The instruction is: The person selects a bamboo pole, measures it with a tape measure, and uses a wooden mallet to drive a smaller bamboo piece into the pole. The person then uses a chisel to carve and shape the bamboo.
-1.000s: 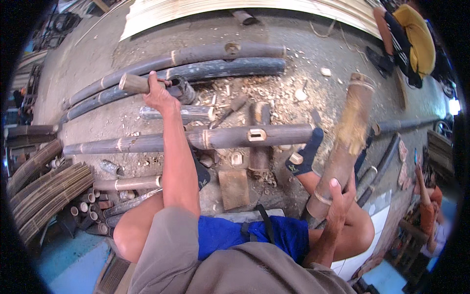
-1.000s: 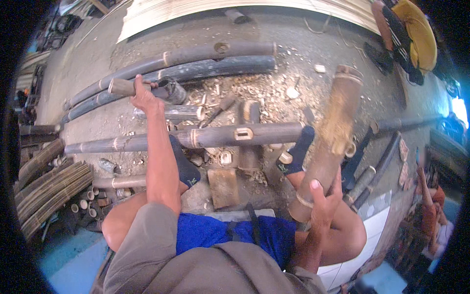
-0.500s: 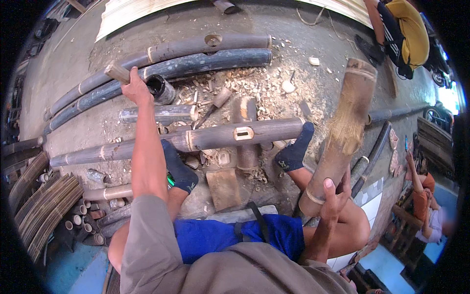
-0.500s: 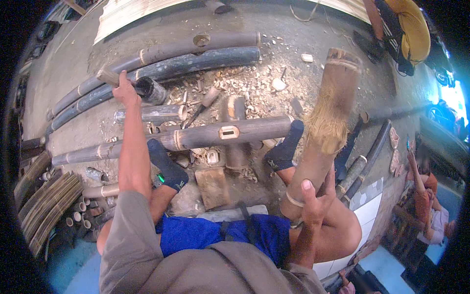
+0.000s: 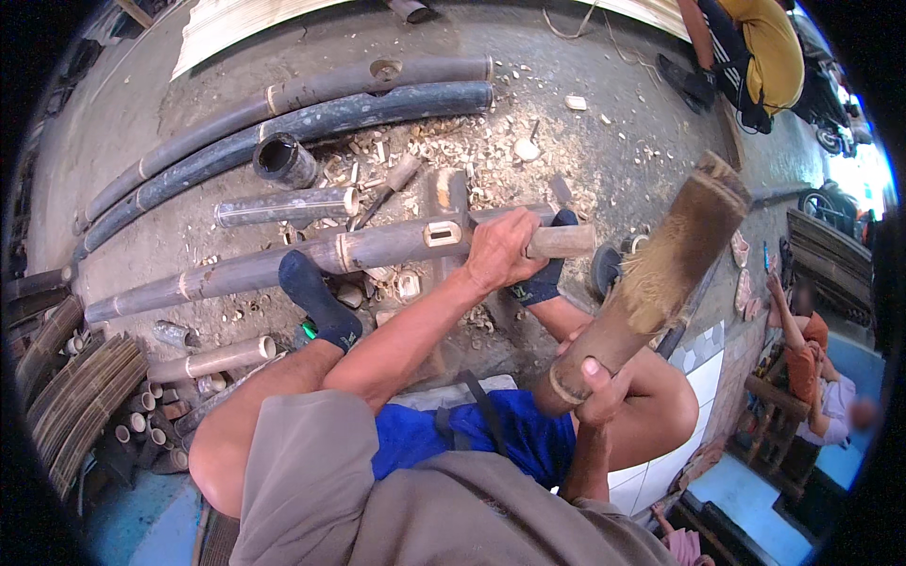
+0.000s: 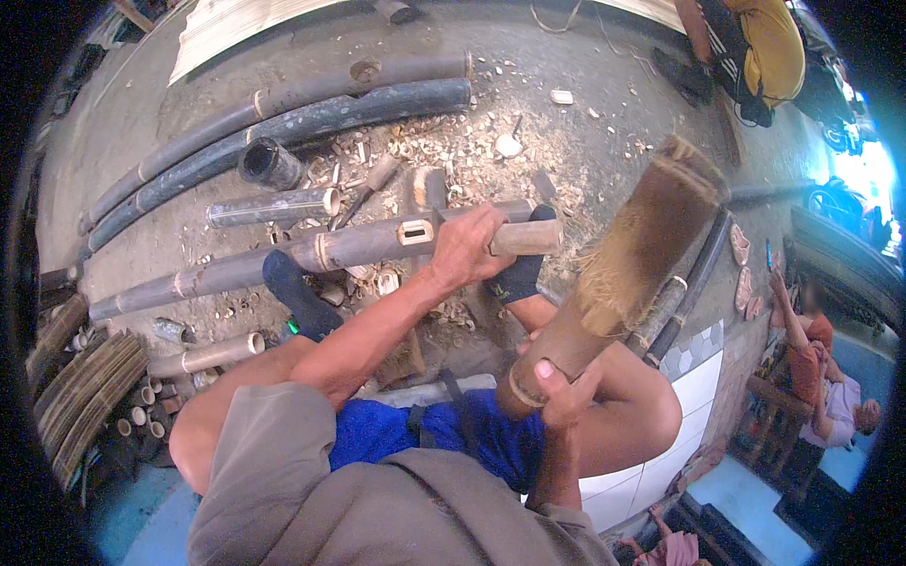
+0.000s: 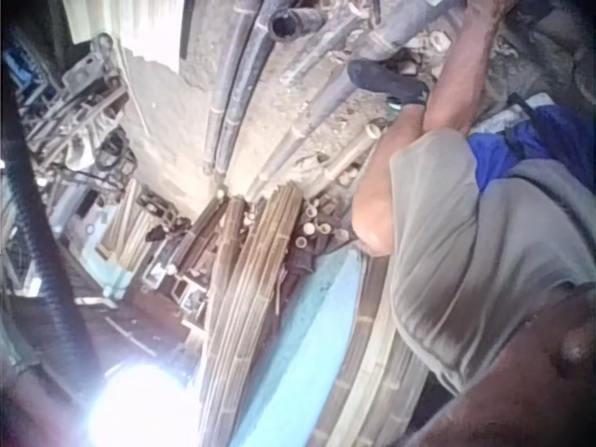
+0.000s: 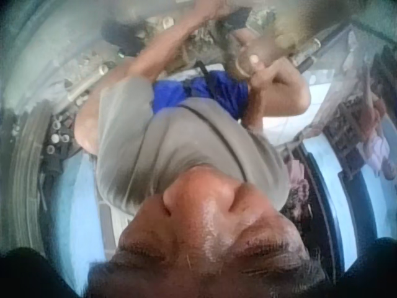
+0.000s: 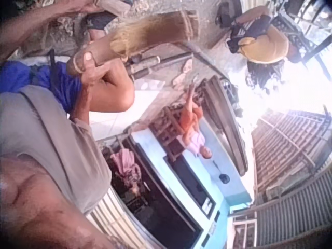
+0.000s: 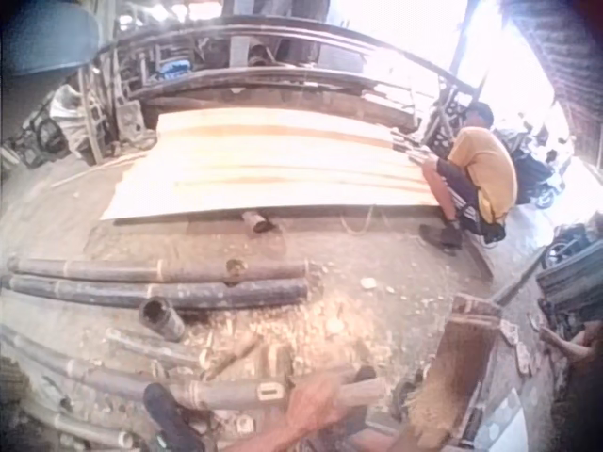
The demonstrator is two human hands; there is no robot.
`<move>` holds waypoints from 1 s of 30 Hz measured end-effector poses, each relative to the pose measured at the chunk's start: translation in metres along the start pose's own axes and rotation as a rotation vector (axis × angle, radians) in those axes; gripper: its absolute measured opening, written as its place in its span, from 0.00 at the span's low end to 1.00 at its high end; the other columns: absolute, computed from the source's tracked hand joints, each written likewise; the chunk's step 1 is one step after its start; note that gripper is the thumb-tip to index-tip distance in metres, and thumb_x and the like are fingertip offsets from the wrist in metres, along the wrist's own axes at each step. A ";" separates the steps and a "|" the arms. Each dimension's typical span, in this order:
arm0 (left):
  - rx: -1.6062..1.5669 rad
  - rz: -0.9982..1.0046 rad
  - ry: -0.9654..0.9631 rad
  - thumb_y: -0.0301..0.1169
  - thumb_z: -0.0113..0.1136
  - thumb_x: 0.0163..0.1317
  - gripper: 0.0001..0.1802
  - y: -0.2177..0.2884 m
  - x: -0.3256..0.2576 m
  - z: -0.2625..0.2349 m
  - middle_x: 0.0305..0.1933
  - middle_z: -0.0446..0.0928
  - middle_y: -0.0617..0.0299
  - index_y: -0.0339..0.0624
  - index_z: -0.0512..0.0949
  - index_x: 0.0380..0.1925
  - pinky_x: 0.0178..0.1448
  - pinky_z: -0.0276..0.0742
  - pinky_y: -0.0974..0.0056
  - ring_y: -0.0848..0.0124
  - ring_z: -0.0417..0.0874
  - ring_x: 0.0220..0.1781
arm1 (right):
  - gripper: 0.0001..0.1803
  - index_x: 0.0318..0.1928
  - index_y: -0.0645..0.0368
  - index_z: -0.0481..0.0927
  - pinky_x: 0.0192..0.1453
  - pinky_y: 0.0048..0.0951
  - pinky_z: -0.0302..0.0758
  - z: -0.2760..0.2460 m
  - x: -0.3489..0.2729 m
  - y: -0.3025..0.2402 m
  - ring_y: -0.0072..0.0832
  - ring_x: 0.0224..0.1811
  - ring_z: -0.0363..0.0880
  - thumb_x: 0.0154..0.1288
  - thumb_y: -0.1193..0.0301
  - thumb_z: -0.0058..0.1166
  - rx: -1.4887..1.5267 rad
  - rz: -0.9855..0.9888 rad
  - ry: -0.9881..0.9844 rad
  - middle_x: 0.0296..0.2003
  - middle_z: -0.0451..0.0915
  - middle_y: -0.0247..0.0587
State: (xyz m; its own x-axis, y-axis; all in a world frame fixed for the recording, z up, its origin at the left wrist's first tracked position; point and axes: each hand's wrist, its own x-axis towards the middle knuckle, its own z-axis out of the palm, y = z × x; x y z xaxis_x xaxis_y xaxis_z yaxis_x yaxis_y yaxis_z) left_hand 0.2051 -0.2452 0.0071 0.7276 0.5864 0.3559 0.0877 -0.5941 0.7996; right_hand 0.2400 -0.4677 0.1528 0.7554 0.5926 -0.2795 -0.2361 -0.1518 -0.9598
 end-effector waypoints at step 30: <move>-0.044 -0.007 0.090 0.39 0.81 0.45 0.22 -0.043 -0.017 0.026 0.36 0.81 0.56 0.46 0.80 0.37 0.42 0.83 0.52 0.53 0.86 0.39 | 0.39 0.73 0.70 0.68 0.68 0.40 0.76 -0.043 0.008 0.084 0.40 0.61 0.80 0.68 0.63 0.68 -0.656 -0.087 0.269 0.62 0.79 0.54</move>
State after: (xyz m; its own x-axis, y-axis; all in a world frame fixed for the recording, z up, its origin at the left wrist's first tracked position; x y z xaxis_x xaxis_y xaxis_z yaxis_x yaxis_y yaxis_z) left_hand 0.2063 -0.2441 -0.0461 0.6631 0.6385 0.3907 0.0607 -0.5661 0.8221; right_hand 0.2523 -0.5100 0.0690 0.8993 0.4216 -0.1164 0.1846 -0.6071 -0.7729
